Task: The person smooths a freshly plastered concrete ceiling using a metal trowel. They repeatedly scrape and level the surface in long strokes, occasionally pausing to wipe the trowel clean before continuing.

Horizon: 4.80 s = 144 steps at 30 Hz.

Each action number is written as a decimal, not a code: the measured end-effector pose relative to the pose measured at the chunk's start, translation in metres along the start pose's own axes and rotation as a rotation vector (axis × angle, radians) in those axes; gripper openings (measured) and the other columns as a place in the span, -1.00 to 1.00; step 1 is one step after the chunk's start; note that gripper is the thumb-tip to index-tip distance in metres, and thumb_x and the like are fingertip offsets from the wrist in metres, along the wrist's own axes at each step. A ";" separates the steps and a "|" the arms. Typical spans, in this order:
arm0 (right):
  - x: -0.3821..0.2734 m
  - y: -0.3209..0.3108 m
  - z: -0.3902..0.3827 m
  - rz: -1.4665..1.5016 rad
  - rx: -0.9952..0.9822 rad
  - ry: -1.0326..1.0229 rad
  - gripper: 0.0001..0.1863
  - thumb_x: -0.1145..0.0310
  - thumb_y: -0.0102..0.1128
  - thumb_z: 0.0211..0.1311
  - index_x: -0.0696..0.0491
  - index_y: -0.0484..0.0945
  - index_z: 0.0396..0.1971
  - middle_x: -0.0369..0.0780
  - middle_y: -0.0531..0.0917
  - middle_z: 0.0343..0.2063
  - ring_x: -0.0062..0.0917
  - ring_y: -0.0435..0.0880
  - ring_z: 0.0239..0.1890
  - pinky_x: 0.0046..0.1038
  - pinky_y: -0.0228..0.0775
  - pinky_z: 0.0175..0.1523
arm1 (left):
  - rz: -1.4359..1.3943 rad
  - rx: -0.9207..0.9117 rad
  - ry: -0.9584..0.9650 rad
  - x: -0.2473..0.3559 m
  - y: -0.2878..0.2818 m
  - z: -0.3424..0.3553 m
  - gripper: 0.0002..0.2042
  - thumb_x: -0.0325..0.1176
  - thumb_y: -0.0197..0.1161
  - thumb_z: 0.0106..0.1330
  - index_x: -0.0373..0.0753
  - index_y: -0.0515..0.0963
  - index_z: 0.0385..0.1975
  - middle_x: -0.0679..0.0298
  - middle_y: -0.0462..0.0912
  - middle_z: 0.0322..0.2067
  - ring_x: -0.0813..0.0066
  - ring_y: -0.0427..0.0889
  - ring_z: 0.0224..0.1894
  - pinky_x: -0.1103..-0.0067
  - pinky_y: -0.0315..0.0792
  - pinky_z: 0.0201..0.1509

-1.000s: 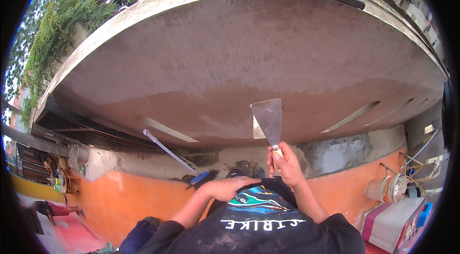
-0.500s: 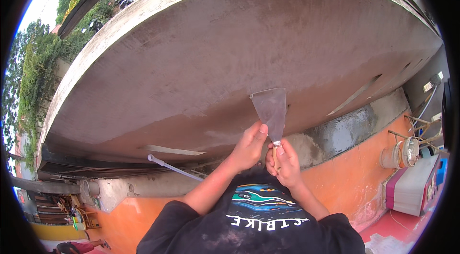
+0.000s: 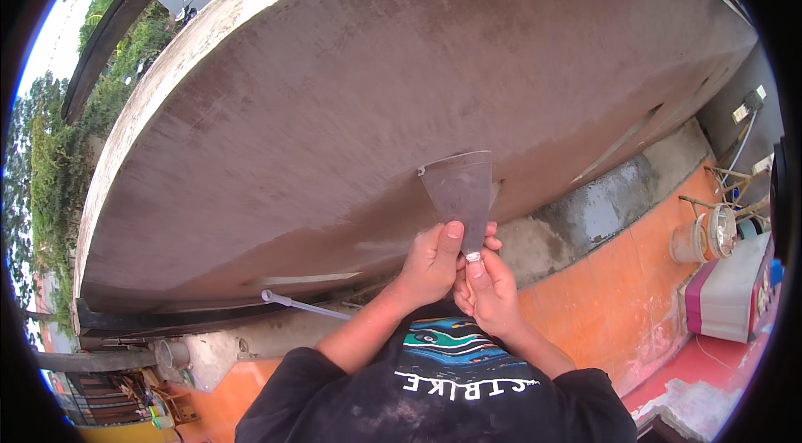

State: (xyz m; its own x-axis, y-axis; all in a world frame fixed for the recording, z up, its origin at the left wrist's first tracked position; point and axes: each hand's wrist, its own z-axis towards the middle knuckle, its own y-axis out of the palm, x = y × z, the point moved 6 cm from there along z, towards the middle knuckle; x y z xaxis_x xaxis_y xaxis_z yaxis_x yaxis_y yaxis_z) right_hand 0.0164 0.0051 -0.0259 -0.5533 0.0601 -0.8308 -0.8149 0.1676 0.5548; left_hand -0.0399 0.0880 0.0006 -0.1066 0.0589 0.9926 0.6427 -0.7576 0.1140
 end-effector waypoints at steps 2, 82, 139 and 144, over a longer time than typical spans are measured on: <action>-0.009 0.005 0.008 -0.057 -0.062 -0.065 -0.69 0.18 -0.14 0.54 0.15 0.41 -0.10 -0.33 0.41 -0.53 -0.74 0.31 -0.61 -0.69 0.20 -0.53 | -0.117 0.042 0.075 0.016 -0.002 0.001 -0.39 0.03 -0.28 0.58 -0.44 0.57 -0.10 0.10 0.69 -0.27 0.36 0.68 -0.09 0.56 0.58 -0.13; 0.007 -0.025 -0.015 -0.031 0.039 0.005 -0.74 0.27 -0.18 0.55 0.13 0.38 -0.04 -0.36 0.42 -0.56 -0.74 0.34 -0.63 -0.67 0.19 -0.49 | -0.014 0.105 -0.103 -0.022 0.019 -0.007 -0.49 -0.05 -0.20 0.58 -0.38 0.57 -0.23 0.30 0.66 -0.42 0.58 0.63 -0.33 0.61 0.54 -0.22; 0.012 -0.009 -0.002 -0.088 0.099 0.001 -0.80 0.29 -0.16 0.55 0.11 0.36 -0.22 -0.34 0.43 -0.56 -0.74 0.34 -0.66 -0.64 0.21 -0.58 | 0.035 0.147 -0.030 -0.011 0.007 -0.007 -0.48 -0.06 -0.23 0.59 -0.40 0.57 -0.24 0.31 0.63 -0.47 0.58 0.60 -0.38 0.57 0.51 -0.24; -0.027 0.002 0.014 -0.139 0.045 -0.171 -0.77 0.23 -0.11 0.54 0.09 0.36 -0.23 -0.35 0.44 -0.57 -0.74 0.35 -0.65 -0.66 0.22 -0.58 | -0.028 0.125 0.076 0.030 0.003 0.008 -0.48 -0.06 -0.23 0.59 -0.39 0.57 -0.27 0.33 0.62 -0.49 0.62 0.57 -0.42 0.60 0.49 -0.29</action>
State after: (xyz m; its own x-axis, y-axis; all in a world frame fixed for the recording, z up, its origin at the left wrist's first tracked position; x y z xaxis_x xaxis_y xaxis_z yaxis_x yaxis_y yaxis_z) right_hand 0.0320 0.0180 -0.0026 -0.3959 0.1986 -0.8966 -0.8706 0.2295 0.4352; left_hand -0.0353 0.0924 0.0310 -0.1797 0.0261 0.9834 0.7278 -0.6691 0.1508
